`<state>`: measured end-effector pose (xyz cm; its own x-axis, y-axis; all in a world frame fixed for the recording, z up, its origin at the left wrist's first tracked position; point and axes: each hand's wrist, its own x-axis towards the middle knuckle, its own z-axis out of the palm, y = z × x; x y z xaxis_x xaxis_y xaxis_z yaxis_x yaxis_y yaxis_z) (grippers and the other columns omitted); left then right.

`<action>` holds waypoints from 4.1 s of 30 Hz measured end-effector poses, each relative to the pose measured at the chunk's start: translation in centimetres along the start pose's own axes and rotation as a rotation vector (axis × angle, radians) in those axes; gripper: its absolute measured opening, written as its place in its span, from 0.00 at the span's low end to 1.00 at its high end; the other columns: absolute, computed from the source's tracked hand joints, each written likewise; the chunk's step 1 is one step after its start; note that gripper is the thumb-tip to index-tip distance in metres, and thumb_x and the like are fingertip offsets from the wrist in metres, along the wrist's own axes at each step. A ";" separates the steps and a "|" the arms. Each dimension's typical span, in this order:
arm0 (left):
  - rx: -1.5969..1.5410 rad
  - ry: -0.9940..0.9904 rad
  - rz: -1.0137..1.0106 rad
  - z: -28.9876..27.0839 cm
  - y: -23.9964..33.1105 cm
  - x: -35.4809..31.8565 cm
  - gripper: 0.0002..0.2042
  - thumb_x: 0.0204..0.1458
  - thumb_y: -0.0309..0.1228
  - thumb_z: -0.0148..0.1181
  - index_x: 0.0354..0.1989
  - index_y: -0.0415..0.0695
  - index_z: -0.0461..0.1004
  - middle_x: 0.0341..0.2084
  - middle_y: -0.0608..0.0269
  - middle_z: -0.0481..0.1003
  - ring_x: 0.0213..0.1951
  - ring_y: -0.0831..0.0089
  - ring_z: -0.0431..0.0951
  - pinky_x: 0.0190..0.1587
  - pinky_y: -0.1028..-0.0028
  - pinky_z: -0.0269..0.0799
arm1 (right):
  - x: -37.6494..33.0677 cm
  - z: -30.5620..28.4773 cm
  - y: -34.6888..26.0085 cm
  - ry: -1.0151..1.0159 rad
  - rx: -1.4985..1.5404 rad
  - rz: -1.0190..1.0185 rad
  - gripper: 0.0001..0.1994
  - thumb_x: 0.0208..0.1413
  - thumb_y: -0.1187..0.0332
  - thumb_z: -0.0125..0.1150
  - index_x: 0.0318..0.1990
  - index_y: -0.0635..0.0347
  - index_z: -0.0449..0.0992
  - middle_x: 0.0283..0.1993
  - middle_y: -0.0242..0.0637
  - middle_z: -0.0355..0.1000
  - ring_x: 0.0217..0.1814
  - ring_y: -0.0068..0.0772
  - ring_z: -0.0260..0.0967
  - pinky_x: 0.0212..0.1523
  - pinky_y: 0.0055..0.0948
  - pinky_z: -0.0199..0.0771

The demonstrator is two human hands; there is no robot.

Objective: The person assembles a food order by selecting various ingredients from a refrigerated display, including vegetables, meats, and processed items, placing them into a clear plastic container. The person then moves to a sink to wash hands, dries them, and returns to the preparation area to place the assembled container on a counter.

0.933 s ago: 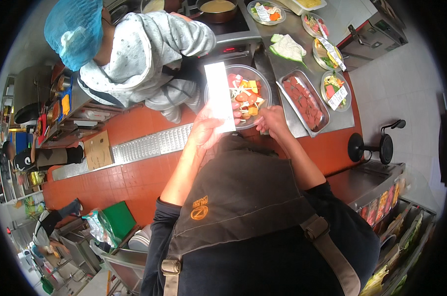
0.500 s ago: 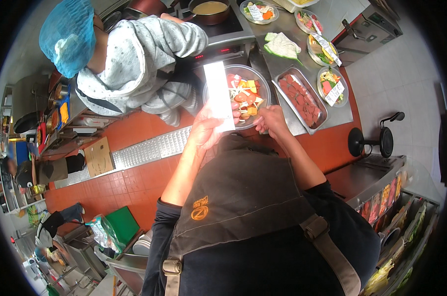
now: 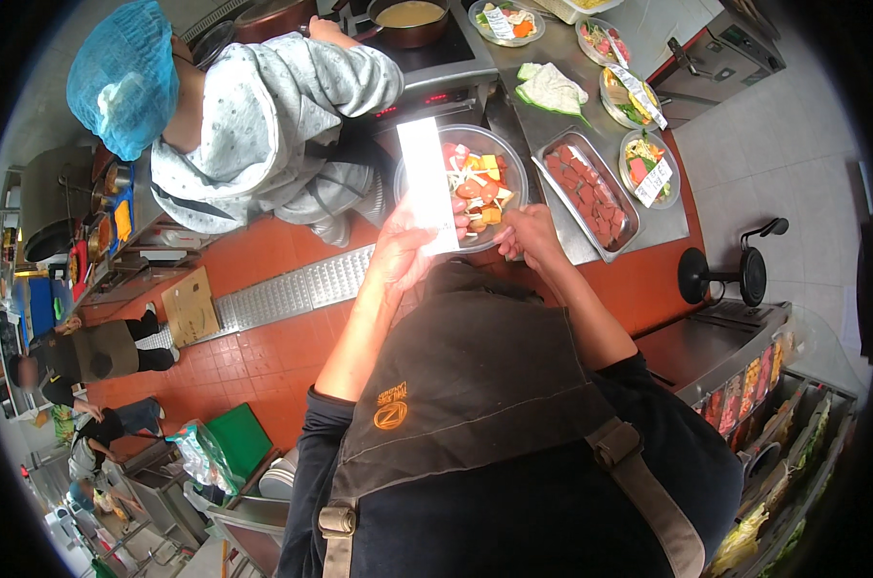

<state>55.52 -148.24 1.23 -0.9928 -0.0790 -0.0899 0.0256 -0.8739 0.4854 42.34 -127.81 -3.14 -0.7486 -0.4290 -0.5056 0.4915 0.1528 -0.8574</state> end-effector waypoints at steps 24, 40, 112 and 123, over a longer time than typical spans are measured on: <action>0.067 0.044 0.018 -0.8 0.4 0.2 0.33 0.53 0.14 0.57 0.70 0.38 0.54 0.56 0.37 0.72 0.53 0.50 0.79 0.58 0.57 0.76 | 0.8 1.1 -0.3 0.027 -0.038 0.051 0.11 0.54 0.74 0.53 0.22 0.71 0.74 0.20 0.49 0.75 0.12 0.32 0.70 0.08 0.27 0.65; 0.927 0.502 -0.045 0.0 -0.9 1.5 0.36 0.57 0.20 0.59 0.72 0.33 0.47 0.34 0.51 0.81 0.25 0.66 0.82 0.27 0.70 0.79 | 1.0 1.4 -0.8 -0.019 0.039 0.057 0.11 0.52 0.73 0.54 0.21 0.72 0.74 0.19 0.49 0.74 0.13 0.32 0.70 0.10 0.27 0.65; 1.010 1.066 -0.050 -9.2 -5.1 -2.8 0.25 0.60 0.23 0.56 0.66 0.33 0.61 0.42 0.48 0.76 0.33 0.69 0.81 0.33 0.71 0.78 | 41.2 6.1 -6.4 -0.114 0.058 0.197 0.07 0.51 0.83 0.54 0.37 0.79 0.70 0.27 0.51 0.71 0.22 0.44 0.75 0.18 0.34 0.75; 0.808 1.242 0.021 -7.6 -6.1 -6.0 0.26 0.62 0.24 0.55 0.68 0.38 0.59 0.44 0.53 0.75 0.30 0.71 0.79 0.26 0.73 0.75 | 47.7 12.0 -7.3 -0.249 0.205 0.236 0.11 0.60 0.74 0.61 0.43 0.78 0.71 0.37 0.57 0.76 0.35 0.51 0.80 0.34 0.45 0.86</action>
<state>62.19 -146.06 -7.81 -0.2496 -0.8019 -0.5428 -0.4454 -0.4027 0.7997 8.43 -160.08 -19.84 -0.4864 -0.6097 -0.6258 0.7343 0.1030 -0.6710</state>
